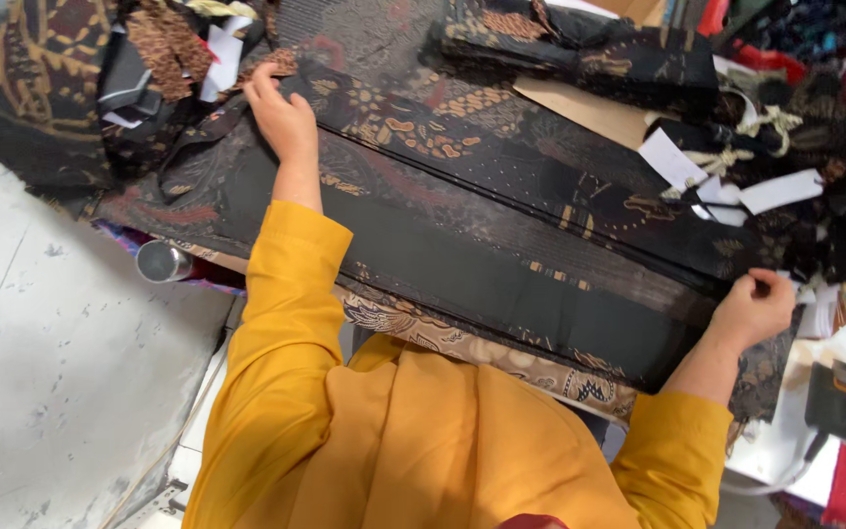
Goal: The person irons a long piece of dark patterned fabric on a table. They repeatedly fold the fabric, press it with an iron, and adjust its position to smooth out wrinkles.
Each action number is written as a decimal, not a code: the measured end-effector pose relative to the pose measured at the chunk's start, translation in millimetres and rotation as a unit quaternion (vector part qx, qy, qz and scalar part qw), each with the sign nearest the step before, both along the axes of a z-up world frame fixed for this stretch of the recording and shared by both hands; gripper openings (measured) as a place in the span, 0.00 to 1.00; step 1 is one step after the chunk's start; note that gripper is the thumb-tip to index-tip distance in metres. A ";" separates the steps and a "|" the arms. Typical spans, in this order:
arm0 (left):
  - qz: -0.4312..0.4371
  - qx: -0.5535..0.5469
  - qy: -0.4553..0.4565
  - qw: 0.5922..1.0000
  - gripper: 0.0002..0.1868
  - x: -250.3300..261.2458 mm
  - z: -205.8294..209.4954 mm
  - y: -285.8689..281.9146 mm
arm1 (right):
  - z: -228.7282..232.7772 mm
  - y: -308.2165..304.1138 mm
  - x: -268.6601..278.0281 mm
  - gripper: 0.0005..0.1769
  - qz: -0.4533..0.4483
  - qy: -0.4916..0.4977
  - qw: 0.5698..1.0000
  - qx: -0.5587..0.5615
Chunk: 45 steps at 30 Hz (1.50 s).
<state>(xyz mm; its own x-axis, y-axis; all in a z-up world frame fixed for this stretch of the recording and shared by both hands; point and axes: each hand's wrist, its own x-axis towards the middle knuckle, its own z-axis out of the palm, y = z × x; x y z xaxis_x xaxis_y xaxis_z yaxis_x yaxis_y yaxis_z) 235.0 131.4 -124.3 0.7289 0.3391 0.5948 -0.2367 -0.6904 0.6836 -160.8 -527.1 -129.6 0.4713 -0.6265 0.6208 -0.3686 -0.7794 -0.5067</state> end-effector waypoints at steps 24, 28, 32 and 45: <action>-0.045 0.081 0.009 0.996 0.24 15.9 -27.6 29.1 | 27.2 37.4 5.0 0.08 -0.108 0.080 0.990 -0.032; -0.093 0.053 0.049 0.993 0.28 32.5 -17.6 48.6 | 70.7 61.2 0.1 0.10 -0.011 -0.029 0.999 -0.031; -0.152 0.080 0.049 0.984 0.18 4.8 37.5 25.5 | 112.3 113.9 -9.8 0.06 0.220 0.101 0.970 0.009; -0.552 0.162 0.090 0.813 0.10 -261.6 94.6 -250.9 | 103.3 194.3 -15.9 0.06 0.266 0.139 0.952 -0.057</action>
<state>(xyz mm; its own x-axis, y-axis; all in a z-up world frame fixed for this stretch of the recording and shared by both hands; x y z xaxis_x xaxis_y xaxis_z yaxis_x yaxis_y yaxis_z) -26.6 -119.5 -29.7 0.5673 -0.7349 0.3715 -0.7504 -0.2756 0.6008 -176.7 -332.9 -26.3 0.8588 -0.1892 0.4762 -0.0133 -0.9373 -0.3484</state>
